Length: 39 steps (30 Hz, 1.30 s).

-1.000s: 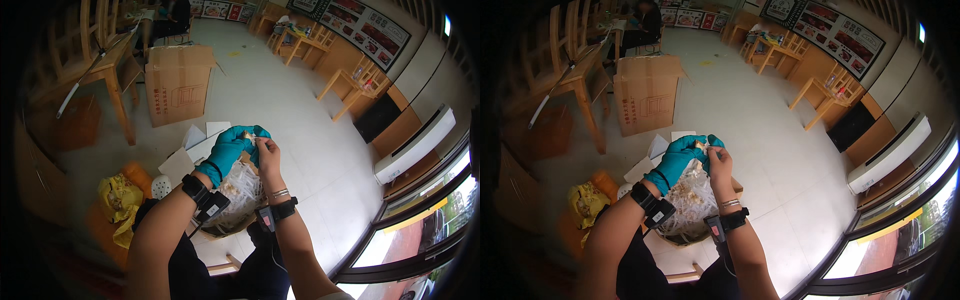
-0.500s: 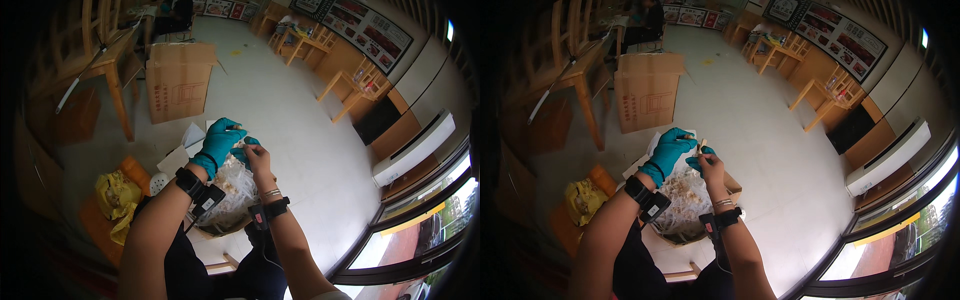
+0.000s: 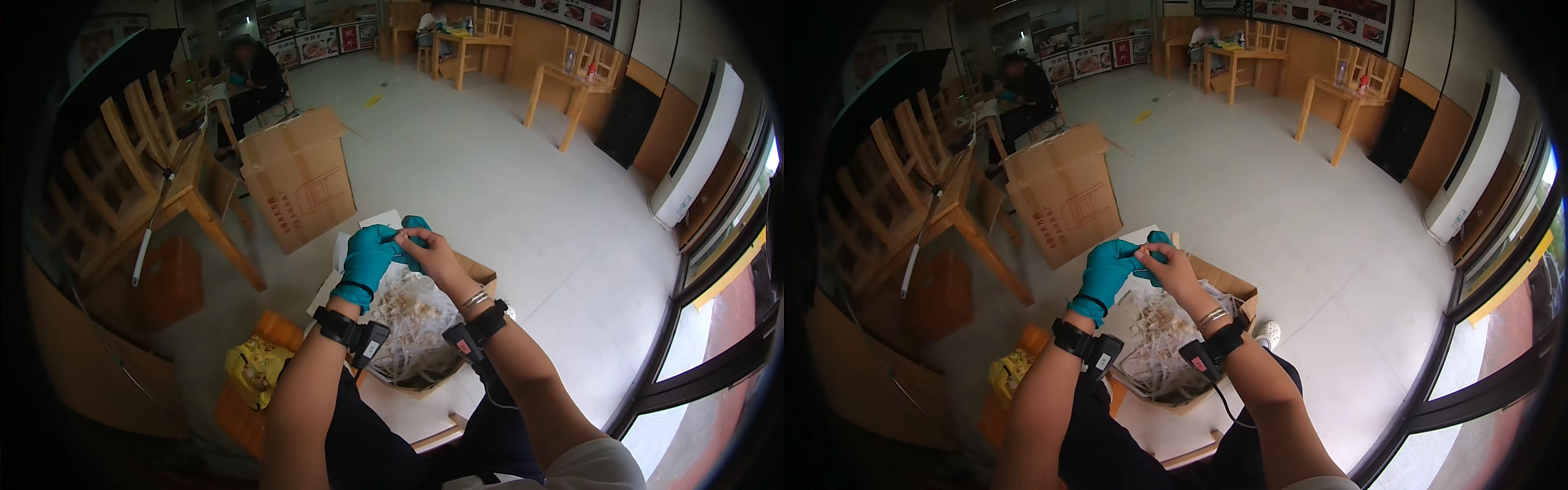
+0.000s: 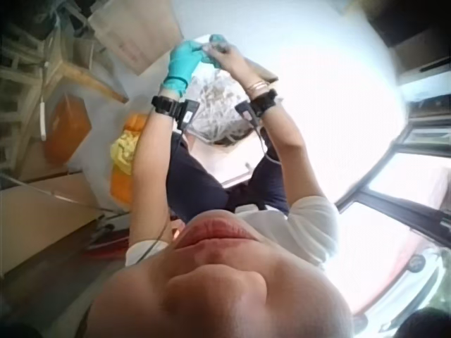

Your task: The person assembles small wooden components by hand, fitting pieces together while seated at a workspace.

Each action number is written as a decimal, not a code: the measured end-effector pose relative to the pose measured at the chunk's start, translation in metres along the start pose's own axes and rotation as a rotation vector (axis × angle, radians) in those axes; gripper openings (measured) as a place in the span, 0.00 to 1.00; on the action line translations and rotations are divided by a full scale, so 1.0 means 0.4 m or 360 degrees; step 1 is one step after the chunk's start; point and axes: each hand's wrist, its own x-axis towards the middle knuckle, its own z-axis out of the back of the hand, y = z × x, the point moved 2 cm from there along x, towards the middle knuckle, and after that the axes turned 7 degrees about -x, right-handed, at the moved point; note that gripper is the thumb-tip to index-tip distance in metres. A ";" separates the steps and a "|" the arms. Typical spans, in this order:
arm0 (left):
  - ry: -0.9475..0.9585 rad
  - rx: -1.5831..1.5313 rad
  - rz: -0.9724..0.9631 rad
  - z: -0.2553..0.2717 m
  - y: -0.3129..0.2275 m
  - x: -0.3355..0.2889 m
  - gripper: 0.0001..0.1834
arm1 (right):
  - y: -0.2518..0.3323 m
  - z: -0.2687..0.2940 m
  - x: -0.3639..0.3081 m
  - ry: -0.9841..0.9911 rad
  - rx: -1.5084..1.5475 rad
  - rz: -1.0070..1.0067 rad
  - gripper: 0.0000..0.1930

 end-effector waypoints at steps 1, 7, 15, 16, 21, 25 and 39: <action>0.0030 -0.0032 -0.0012 -0.002 0.002 0.001 0.10 | -0.005 0.007 0.001 -0.0023 -0.0003 -0.0014 0.17; 0.0018 -0.0287 0.0053 -0.040 -0.004 0.005 0.08 | -0.015 0.057 0.003 -0.0016 0.0259 -0.0132 0.14; 0.0190 0.0007 0.0045 -0.031 -0.019 -0.005 0.12 | 0.029 0.063 -0.019 0.0034 -0.0144 -0.0013 0.11; 0.0185 0.0007 0.0062 -0.028 -0.024 -0.012 0.12 | 0.012 0.065 -0.010 0.0074 -0.0077 0.0097 0.12; -0.0042 0.0077 -0.0083 -0.049 0.004 0.001 0.16 | -0.002 0.091 -0.024 0.0061 0.0278 -0.0180 0.10; -0.0206 0.0053 -0.0136 -0.023 0.014 0.004 0.14 | -0.055 0.083 0.010 0.0063 -0.0137 0.0044 0.10; 0.0031 -0.0029 -0.0041 -0.035 0.028 0.011 0.08 | -0.021 0.057 0.005 0.0081 -0.0219 -0.0059 0.18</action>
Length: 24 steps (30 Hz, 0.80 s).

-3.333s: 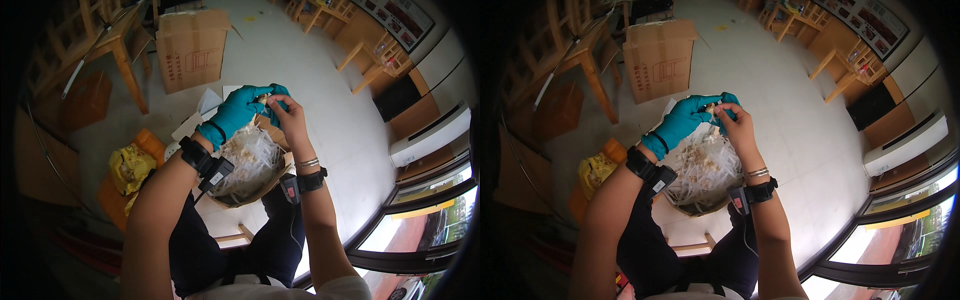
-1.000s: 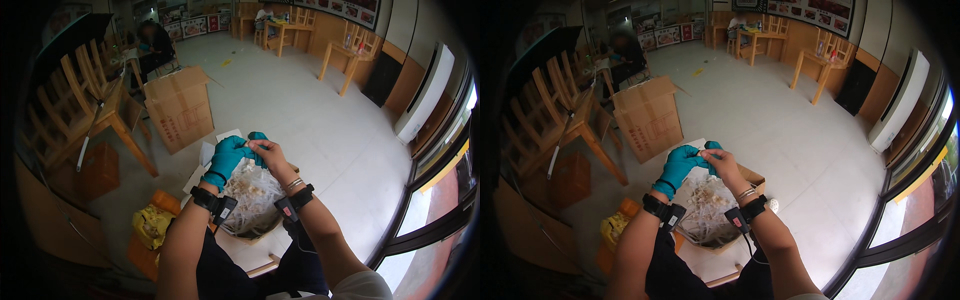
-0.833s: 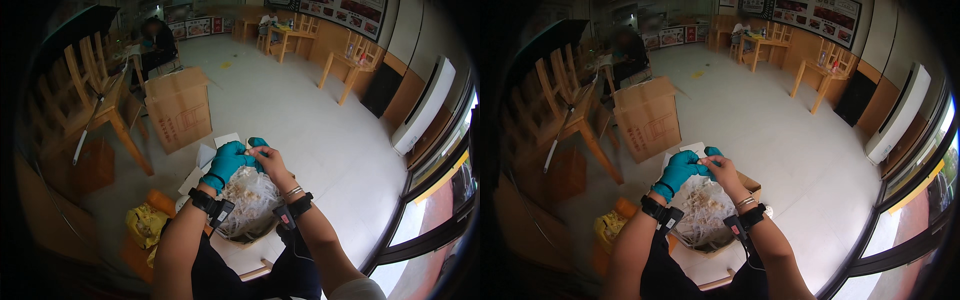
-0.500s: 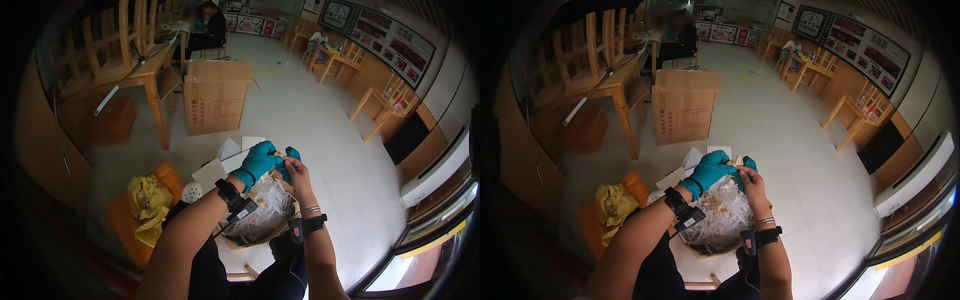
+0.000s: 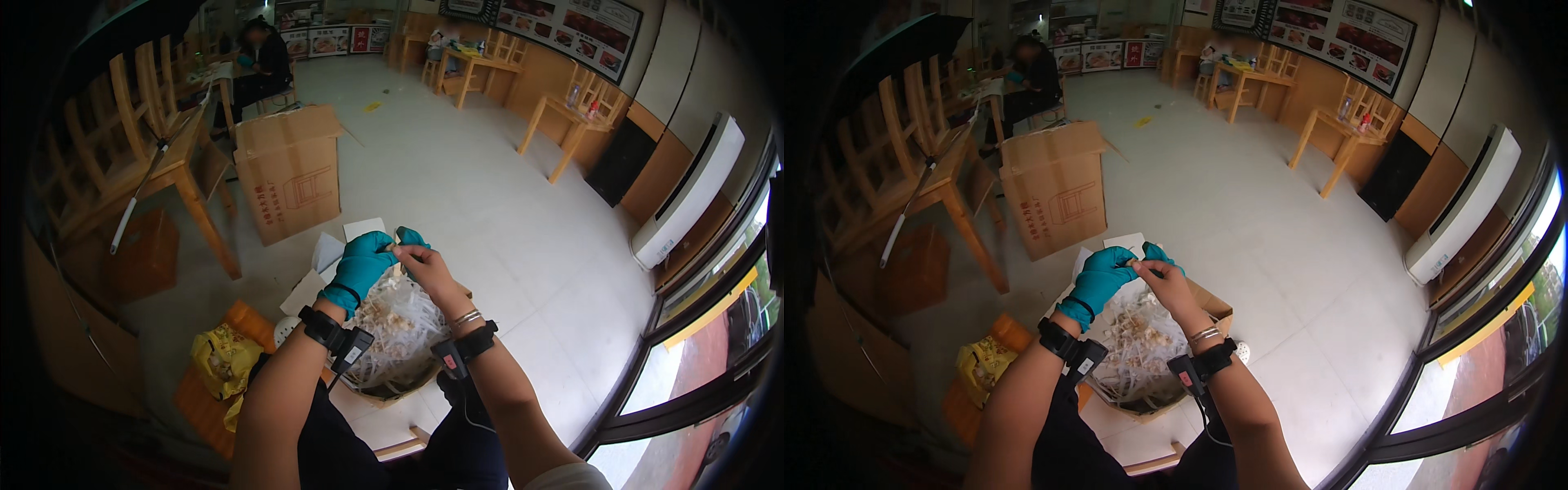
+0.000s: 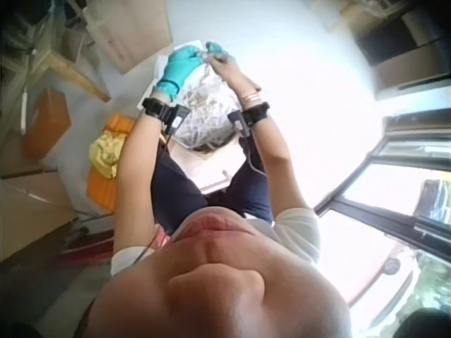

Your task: The person assembles small wooden components by hand, fitting pieces together while seated at a workspace.

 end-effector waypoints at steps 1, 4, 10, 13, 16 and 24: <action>0.0034 0.0013 0.0021 0.000 -0.003 -0.002 0.09 | -0.008 0.007 0.001 0.0014 -0.0007 -0.0022 0.17; 0.0120 -0.0002 0.0070 -0.003 -0.016 -0.011 0.09 | -0.009 0.022 -0.006 0.0082 0.0053 -0.0063 0.16; 0.0248 -0.0362 0.0248 -0.016 -0.076 -0.027 0.09 | 0.064 0.043 -0.047 0.0373 0.0621 -0.0326 0.18; 0.0275 -0.0162 0.0154 -0.026 -0.058 -0.031 0.09 | 0.053 0.062 -0.041 0.0439 0.0473 -0.0333 0.16; 0.0319 0.0036 0.0108 -0.025 -0.062 -0.038 0.09 | 0.038 0.063 -0.032 0.0486 0.0271 -0.0217 0.14; 0.0329 -0.0408 0.0162 -0.043 -0.086 -0.046 0.07 | 0.033 0.064 -0.042 0.0492 0.0672 -0.0101 0.08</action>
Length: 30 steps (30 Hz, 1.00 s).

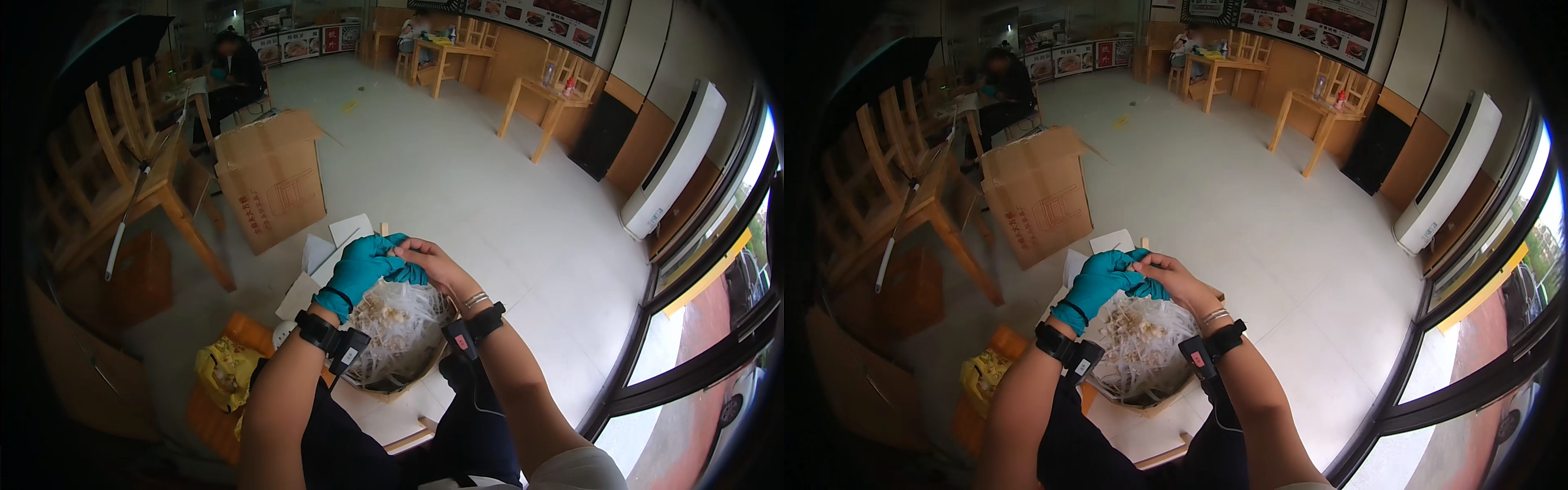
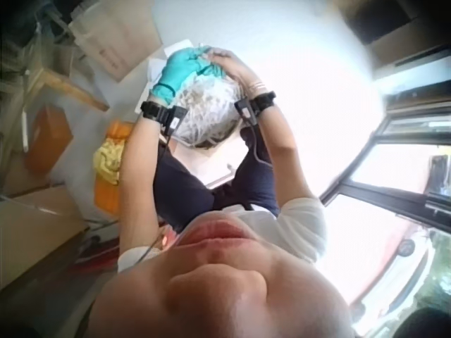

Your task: The person assembles small wooden components by hand, fitting pieces together while seated at a workspace.

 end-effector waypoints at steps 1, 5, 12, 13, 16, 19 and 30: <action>0.0132 -0.0187 0.0089 -0.004 -0.007 0.000 0.07 | 0.000 0.010 -0.013 -0.0019 0.0075 0.0005 0.08; 0.0003 -0.0076 0.0065 -0.022 -0.019 0.004 0.07 | -0.013 0.030 -0.031 -0.0154 0.0154 0.0048 0.07; -0.0101 -0.0221 -0.0009 0.008 -0.022 0.033 0.10 | -0.010 0.027 -0.003 -0.0319 0.0036 0.0270 0.10; -0.0167 -0.0209 0.0049 0.030 0.006 0.015 0.10 | -0.012 0.024 -0.015 -0.0369 -0.0023 0.0255 0.11; 0.0016 -0.0094 -0.0162 0.040 0.016 0.005 0.11 | 0.012 0.025 -0.041 -0.0477 0.0048 0.0141 0.12; -0.0241 -0.0239 0.0039 -0.002 0.040 0.017 0.18 | 0.030 0.050 -0.059 -0.0501 0.0113 0.0245 0.08; -0.0023 0.0015 -0.0117 0.008 0.012 0.013 0.12 | 0.013 0.008 -0.033 -0.0566 -0.0125 0.0146 0.10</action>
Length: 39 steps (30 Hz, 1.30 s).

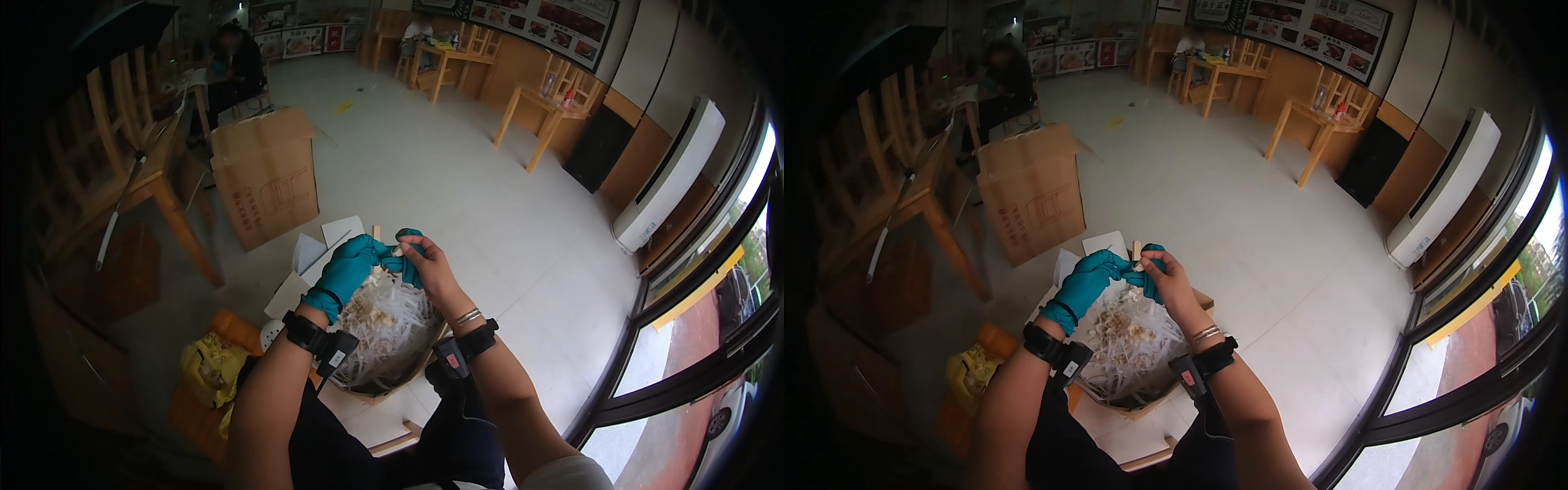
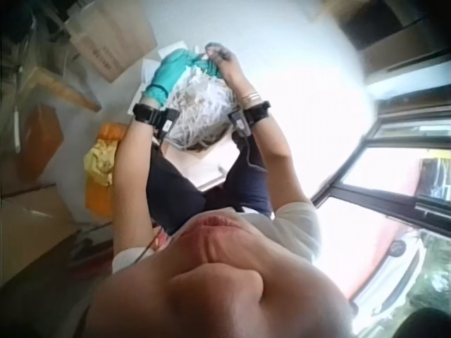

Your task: The person assembles small wooden components by hand, fitting pieces together while seated at a workspace.

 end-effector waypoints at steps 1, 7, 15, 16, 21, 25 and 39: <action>-0.0021 0.0067 -0.0050 0.002 0.002 0.001 0.08 | -0.009 0.000 -0.001 0.0007 0.0008 -0.0027 0.10; -0.0167 0.0732 -0.0102 -0.019 -0.026 -0.022 0.15 | -0.015 -0.011 0.018 -0.0066 -0.0062 0.0160 0.09; -0.0231 0.1051 -0.0283 -0.036 -0.037 -0.018 0.15 | -0.023 -0.030 0.007 -0.0084 -0.0108 0.0242 0.06; -0.0250 0.1074 -0.0307 -0.035 -0.031 -0.020 0.15 | -0.017 -0.038 0.005 -0.0095 -0.0141 0.0274 0.06; -0.0369 0.1038 -0.0483 -0.037 -0.023 -0.018 0.12 | -0.014 -0.032 0.009 -0.0331 -0.0488 0.0437 0.07; -0.0344 0.1038 -0.0422 -0.023 -0.004 -0.018 0.11 | 0.020 -0.047 -0.011 -0.0421 -0.0800 0.0627 0.07; -0.0396 0.1050 -0.0467 -0.010 0.020 -0.014 0.10 | 0.027 -0.050 -0.002 -0.0388 -0.0991 0.0758 0.05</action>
